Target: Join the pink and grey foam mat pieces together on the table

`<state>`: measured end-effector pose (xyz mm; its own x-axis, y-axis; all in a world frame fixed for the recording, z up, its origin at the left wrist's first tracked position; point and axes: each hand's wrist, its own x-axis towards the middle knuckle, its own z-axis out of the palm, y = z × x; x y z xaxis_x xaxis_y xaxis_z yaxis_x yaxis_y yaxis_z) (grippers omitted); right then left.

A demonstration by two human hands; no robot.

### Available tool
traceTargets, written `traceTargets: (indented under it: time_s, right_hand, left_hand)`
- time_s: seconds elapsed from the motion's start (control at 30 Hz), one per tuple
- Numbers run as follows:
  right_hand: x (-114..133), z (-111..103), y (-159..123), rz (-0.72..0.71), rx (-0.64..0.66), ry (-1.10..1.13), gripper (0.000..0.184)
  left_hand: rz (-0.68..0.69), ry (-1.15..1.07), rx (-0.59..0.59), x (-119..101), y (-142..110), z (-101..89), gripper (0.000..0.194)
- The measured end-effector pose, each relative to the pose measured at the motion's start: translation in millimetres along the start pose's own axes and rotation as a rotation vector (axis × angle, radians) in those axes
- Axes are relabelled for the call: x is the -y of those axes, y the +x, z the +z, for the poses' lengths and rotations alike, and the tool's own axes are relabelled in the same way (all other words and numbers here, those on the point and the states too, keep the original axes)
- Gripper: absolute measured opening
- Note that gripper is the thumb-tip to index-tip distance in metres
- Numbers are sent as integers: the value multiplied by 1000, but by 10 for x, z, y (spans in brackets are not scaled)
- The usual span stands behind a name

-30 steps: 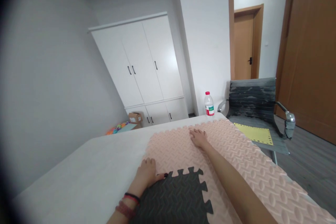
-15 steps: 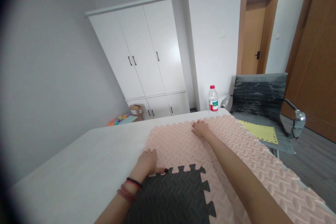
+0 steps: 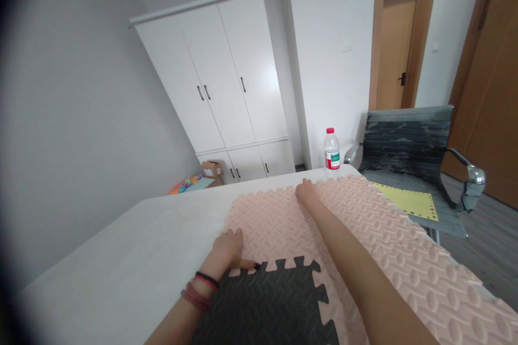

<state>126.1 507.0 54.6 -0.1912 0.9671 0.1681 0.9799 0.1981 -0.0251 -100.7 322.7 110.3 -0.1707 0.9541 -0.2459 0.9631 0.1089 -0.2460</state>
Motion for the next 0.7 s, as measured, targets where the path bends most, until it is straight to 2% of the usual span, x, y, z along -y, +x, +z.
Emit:
traceTargets:
  time_s: [0.23,0.37,0.47,0.57,0.7]
  right_hand:
    - [76,-23,-76,-59,-47,-58,31]
    - [-21,-83,-198,-127,-52,-25,39]
    - [-154,-111,-453,-229,-54,-2,41]
    - [-289,-98,-789,-316,-43,7,41]
    - [-362,-41,-1081,-288,6,28,47]
  left_hand:
    - [-26,10,-9,-24,-84,-17,97]
    - [-23,26,-27,-7,-193,-18,68]
    - [-21,30,-33,13,-229,-11,51]
    - [-17,23,-32,20,-210,-6,51]
    - [-16,5,-27,12,-171,-8,52]
